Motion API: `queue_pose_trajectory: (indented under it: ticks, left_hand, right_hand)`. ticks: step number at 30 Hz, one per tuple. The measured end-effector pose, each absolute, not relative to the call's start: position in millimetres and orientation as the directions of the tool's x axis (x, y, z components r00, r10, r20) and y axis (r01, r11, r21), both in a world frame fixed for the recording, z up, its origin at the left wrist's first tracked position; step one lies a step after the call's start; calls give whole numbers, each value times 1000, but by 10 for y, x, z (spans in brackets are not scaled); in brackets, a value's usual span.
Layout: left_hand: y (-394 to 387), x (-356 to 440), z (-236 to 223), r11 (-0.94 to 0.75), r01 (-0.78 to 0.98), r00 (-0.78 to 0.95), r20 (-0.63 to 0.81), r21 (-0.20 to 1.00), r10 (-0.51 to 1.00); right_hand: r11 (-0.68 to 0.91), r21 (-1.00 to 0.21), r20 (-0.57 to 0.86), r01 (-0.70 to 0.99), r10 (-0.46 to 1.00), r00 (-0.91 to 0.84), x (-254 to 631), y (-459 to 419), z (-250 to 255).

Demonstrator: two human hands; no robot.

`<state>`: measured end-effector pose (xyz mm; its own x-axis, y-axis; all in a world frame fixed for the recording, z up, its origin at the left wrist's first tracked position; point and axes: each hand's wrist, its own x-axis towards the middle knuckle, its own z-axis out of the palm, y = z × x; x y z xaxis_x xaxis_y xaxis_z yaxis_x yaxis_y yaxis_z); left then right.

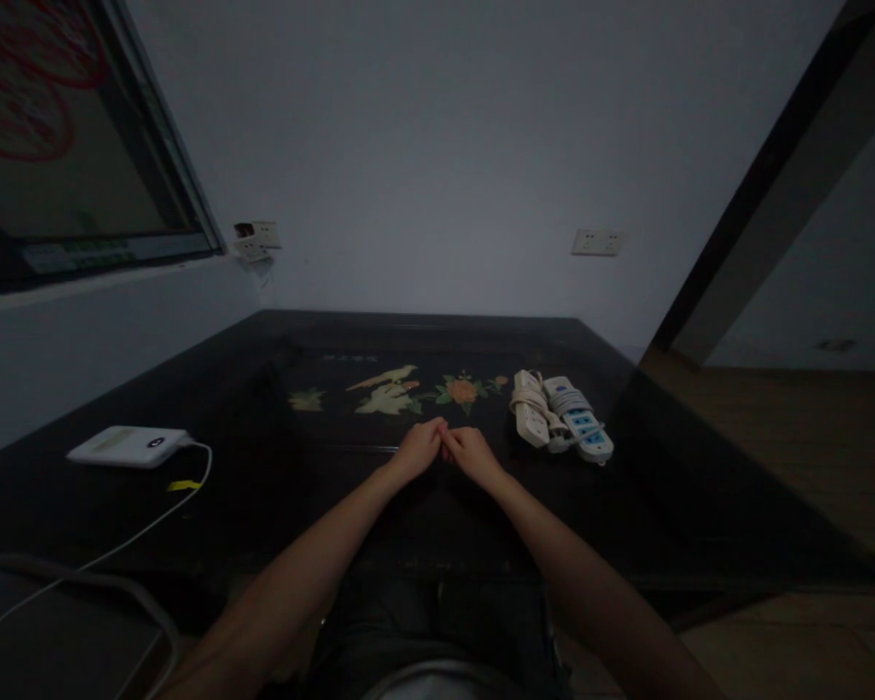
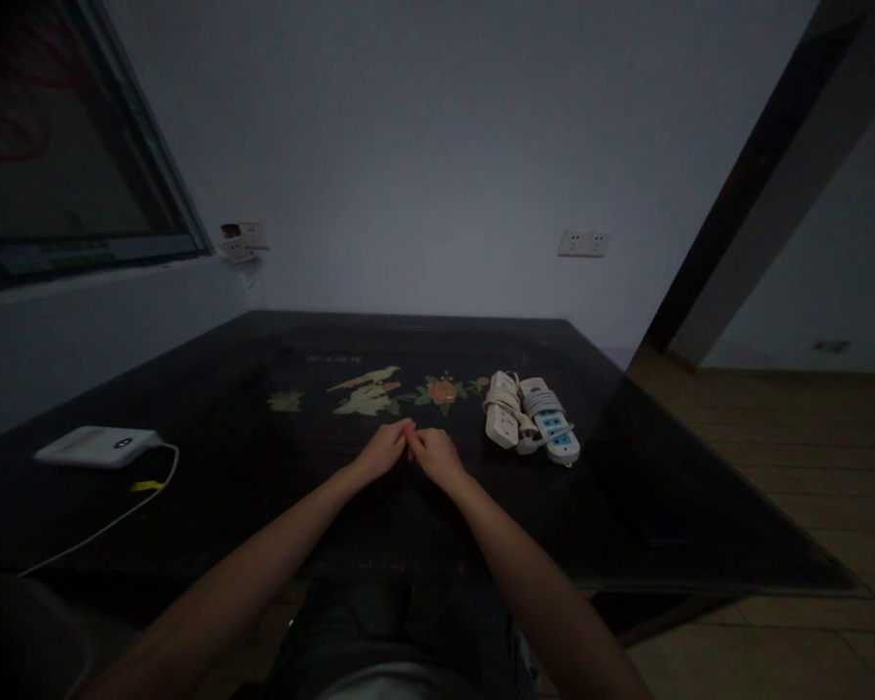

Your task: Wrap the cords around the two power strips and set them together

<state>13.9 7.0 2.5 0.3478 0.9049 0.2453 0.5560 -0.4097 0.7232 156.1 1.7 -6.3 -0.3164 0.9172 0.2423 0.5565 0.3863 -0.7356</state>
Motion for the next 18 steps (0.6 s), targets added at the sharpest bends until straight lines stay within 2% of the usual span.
queue_pose_trajectory:
  ticks: [8, 18]
  left_hand:
    - [81, 146, 38, -397, 591, 271, 290, 702, 918]
    - [-5, 266, 12, -435, 527, 320, 304, 730, 897]
  right_hand:
    - [425, -697, 275, 577, 902, -332, 1596, -16, 91]
    - [471, -639, 423, 608, 875, -234, 1882, 31, 430]
